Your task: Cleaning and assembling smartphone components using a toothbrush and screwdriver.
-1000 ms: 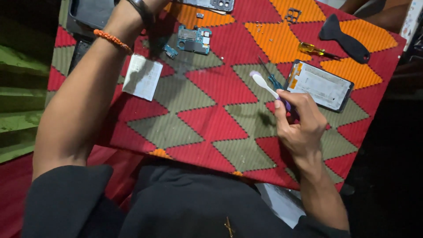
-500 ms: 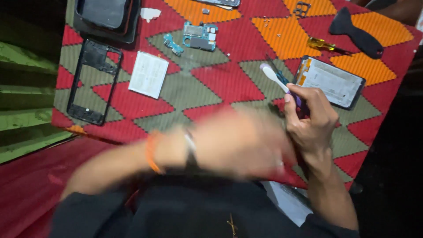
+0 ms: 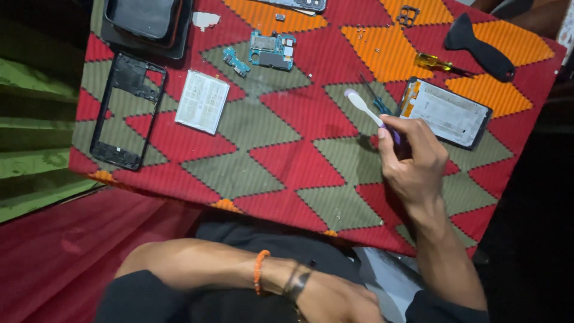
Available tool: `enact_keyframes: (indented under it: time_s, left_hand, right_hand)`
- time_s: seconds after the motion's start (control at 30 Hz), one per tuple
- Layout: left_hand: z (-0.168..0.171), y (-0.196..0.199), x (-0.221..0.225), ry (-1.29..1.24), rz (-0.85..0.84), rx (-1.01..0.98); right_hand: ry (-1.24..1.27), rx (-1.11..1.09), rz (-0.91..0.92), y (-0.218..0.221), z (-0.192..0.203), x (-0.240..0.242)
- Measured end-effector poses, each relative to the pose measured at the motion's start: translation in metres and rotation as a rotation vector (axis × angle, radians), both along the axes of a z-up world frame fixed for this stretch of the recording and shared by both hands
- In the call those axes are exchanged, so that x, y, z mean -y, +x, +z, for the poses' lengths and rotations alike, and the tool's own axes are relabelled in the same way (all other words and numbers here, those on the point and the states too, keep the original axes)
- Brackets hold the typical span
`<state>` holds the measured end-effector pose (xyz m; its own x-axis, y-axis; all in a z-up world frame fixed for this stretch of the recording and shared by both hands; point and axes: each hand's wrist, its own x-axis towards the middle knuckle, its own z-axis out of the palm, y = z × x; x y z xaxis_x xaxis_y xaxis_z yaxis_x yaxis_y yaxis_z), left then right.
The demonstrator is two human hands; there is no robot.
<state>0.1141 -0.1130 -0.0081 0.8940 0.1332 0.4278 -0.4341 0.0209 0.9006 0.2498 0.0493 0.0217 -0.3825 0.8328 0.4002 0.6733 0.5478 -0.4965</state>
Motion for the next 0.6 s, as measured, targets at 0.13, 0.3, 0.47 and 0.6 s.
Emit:
enact_keyframes:
  time_s: [0.13, 0.3, 0.47, 0.6]
  left_hand:
    - [0.049, -0.032, -0.047, 0.024, 0.021, -0.152]
    - [0.073, -0.066, -0.094, -0.043, 0.241, -0.105]
    - [0.066, -0.141, -0.203, 0.754, 0.938, -0.414]
    - [0.066, -0.186, -0.257, 1.04, 1.256, -0.556]
  right_hand:
    - [-0.01, -0.012, -0.025, 0.0, -0.001, 0.0]
    - [-0.01, -0.014, -0.007, 0.0, -0.003, 0.0]
    - [0.018, -0.007, -0.006, 0.002, -0.001, -0.001]
    - [-0.01, -0.057, -0.027, 0.006, -0.009, -0.001]
